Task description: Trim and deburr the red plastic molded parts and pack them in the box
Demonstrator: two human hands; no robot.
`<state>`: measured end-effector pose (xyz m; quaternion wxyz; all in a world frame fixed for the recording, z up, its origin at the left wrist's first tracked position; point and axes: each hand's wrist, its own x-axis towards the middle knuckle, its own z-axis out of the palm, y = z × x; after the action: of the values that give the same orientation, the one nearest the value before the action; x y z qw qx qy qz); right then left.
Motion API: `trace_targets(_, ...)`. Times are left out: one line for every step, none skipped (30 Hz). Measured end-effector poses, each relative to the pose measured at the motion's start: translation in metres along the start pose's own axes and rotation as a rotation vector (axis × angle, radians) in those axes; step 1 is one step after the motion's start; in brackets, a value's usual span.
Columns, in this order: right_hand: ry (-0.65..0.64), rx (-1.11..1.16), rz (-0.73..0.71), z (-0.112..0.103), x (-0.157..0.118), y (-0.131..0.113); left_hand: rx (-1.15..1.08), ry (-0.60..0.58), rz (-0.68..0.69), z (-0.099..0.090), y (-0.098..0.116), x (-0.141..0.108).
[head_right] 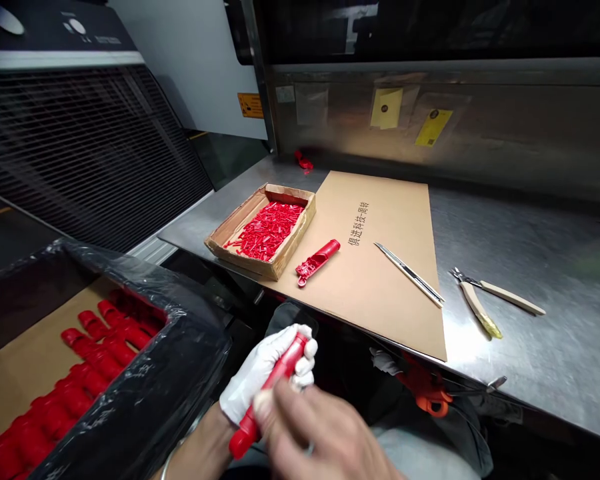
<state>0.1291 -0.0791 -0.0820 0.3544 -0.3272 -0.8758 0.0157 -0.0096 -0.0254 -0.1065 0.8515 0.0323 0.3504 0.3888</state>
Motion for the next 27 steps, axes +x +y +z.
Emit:
trace_targets(-0.001, -0.017, -0.022, 0.0, 0.0, -0.001, 0.001, -0.02, -0.035, 0.0, 0.0, -0.001)
trace_targets(-0.007, -0.019, -0.021, 0.0, 0.0, -0.001, 0.001, -0.03, -0.035, 0.0, 0.0, -0.001)
trace_targets(-0.018, -0.011, -0.001, 0.0, 0.0, -0.001, 0.004, -0.03, -0.007, -0.001, 0.0, -0.001)
trace_targets(-0.014, -0.005, 0.015, 0.001, 0.0, -0.001, 0.009, -0.031, 0.015, -0.001, 0.0, -0.001)
trace_targets(0.012, -0.008, 0.017, 0.001, 0.0, -0.001, 0.011, -0.033, 0.019, -0.001, 0.001, -0.001)
trace_targets(0.038, -0.014, 0.0, 0.001, -0.001, -0.001, 0.01, -0.041, 0.003, -0.001, 0.001, -0.001)
trace_targets(0.036, -0.022, -0.015, 0.001, -0.002, -0.001, 0.006, -0.053, -0.034, 0.0, 0.001, -0.001)
trace_targets(0.013, -0.02, -0.025, 0.001, -0.003, -0.001, 0.007, -0.065, -0.063, 0.0, 0.001, -0.001)
trace_targets(-0.005, -0.006, -0.016, 0.002, -0.003, 0.0, 0.018, -0.066, -0.057, 0.0, 0.001, -0.002)
trace_targets(-0.021, 0.015, 0.016, 0.001, -0.004, 0.0, 0.038, -0.054, -0.011, 0.001, 0.001, -0.002)
trace_targets(-0.035, 0.033, 0.043, 0.001, -0.004, 0.0, 0.062, -0.04, 0.045, 0.001, 0.001, -0.002)
trace_targets(-0.032, 0.038, 0.057, 0.001, -0.004, 0.0, 0.08, -0.031, 0.082, 0.002, 0.001, -0.003)
trace_targets(-0.022, 0.035, 0.05, 0.0, -0.003, 0.0, 0.089, -0.029, 0.096, 0.002, 0.001, -0.003)
trace_targets(-0.019, 0.028, 0.027, -0.001, -0.002, 0.0, 0.09, -0.036, 0.081, 0.003, 0.001, -0.003)
trace_targets(-0.023, 0.022, 0.005, -0.001, -0.001, -0.001, 0.09, -0.046, 0.057, 0.003, 0.001, -0.004)
trace_targets(-0.019, 0.023, 0.002, -0.002, -0.001, -0.001, 0.095, -0.053, 0.06, 0.004, 0.001, -0.004)
trace_targets(-0.006, 0.031, 0.019, -0.002, 0.0, -0.001, 0.106, -0.053, 0.091, 0.004, 0.001, -0.003)
trace_targets(0.012, 0.038, 0.043, -0.003, 0.0, -0.001, 0.12, -0.049, 0.125, 0.005, 0.002, -0.003)
trace_targets(0.017, 0.041, 0.055, -0.004, 0.0, -0.001, 0.131, -0.047, 0.141, 0.005, 0.002, -0.003)
trace_targets(0.005, 0.037, 0.05, -0.005, 0.0, -0.001, 0.133, -0.048, 0.136, 0.006, 0.003, -0.003)
trace_targets(-0.003, 0.037, 0.02, -0.006, -0.001, -0.001, 0.131, -0.054, 0.109, 0.007, 0.004, -0.003)
trace_targets(-0.02, 0.046, -0.007, -0.007, -0.001, 0.0, 0.126, -0.058, 0.076, 0.008, 0.004, -0.003)
trace_targets(-0.024, 0.062, -0.017, -0.008, -0.002, 0.001, 0.127, -0.058, 0.069, 0.01, 0.004, -0.003)
trace_targets(-0.025, 0.082, 0.001, -0.01, -0.003, 0.002, 0.134, -0.055, 0.092, 0.012, 0.004, -0.004)
trace_targets(-0.012, 0.098, 0.026, -0.011, -0.003, 0.003, 0.143, -0.051, 0.12, 0.013, 0.004, -0.004)
trace_targets(0.002, 0.1, 0.041, -0.013, -0.004, 0.004, 0.149, -0.05, 0.132, 0.015, 0.004, -0.004)
trace_targets(-0.004, 0.088, 0.039, -0.014, -0.004, 0.005, 0.154, -0.053, 0.121, 0.017, 0.004, -0.004)
